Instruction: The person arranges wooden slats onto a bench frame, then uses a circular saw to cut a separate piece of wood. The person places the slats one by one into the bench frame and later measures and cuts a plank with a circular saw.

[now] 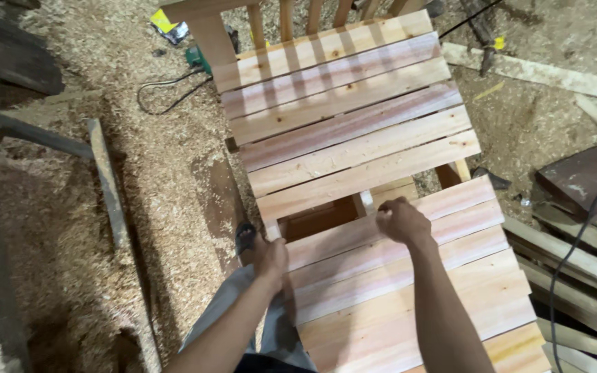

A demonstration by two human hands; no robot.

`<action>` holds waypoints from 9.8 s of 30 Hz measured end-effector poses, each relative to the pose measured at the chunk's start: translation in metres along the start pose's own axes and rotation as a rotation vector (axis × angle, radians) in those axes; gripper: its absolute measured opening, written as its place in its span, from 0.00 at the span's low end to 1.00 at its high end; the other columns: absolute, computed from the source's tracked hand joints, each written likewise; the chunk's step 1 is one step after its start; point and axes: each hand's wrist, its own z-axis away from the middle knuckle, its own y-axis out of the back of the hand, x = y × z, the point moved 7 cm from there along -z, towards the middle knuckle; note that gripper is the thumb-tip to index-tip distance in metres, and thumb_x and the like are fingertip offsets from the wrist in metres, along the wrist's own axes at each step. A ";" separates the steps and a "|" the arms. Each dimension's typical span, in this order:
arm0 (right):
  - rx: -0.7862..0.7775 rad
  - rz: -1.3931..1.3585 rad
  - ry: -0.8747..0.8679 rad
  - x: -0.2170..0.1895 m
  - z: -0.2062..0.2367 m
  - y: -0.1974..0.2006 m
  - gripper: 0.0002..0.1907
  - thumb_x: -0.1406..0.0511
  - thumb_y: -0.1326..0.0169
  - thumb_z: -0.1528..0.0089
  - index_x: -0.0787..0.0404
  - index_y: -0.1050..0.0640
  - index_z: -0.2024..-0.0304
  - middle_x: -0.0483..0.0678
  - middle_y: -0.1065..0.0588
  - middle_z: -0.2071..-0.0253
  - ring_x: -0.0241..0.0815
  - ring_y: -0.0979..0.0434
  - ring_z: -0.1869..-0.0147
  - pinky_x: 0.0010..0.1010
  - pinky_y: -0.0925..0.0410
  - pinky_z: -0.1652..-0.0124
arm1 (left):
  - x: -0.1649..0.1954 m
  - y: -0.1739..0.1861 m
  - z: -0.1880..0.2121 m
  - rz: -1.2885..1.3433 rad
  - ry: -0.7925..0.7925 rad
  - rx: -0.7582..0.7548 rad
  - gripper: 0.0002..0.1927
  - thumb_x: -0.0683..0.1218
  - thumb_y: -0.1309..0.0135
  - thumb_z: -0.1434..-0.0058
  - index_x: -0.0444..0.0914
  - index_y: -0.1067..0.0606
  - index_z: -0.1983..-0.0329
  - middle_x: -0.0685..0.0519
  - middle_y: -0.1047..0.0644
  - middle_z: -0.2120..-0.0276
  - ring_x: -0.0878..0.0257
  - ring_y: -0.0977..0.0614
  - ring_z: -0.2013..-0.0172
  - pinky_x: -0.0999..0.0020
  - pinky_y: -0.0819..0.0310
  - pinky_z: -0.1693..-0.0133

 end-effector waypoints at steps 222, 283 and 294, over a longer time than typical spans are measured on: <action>0.414 -1.621 -0.615 0.116 0.136 -0.120 0.16 0.63 0.40 0.35 0.71 0.23 0.53 0.53 0.21 0.65 0.35 0.38 0.86 0.27 0.48 0.86 | -0.110 -0.022 0.088 0.380 -0.050 -0.243 0.44 0.39 0.56 0.41 0.41 0.56 0.21 0.53 0.52 0.22 0.62 0.49 0.24 0.68 0.58 0.29; 0.720 -0.563 -0.383 0.152 0.202 -0.099 0.27 0.56 0.33 0.41 0.75 0.23 0.56 0.60 0.22 0.69 0.55 0.22 0.67 0.44 0.29 0.67 | -0.198 -0.043 0.116 0.334 -0.048 -0.224 0.34 0.61 0.65 0.29 0.43 0.44 0.24 0.53 0.40 0.26 0.59 0.39 0.29 0.65 0.48 0.32; 0.494 -1.300 -0.501 0.146 0.202 -0.127 0.13 0.62 0.35 0.38 0.65 0.21 0.69 0.43 0.24 0.78 0.33 0.36 0.83 0.29 0.42 0.84 | -0.199 -0.041 0.123 0.573 0.043 -0.328 0.39 0.66 0.66 0.31 0.40 0.43 0.24 0.54 0.39 0.27 0.61 0.38 0.30 0.64 0.48 0.33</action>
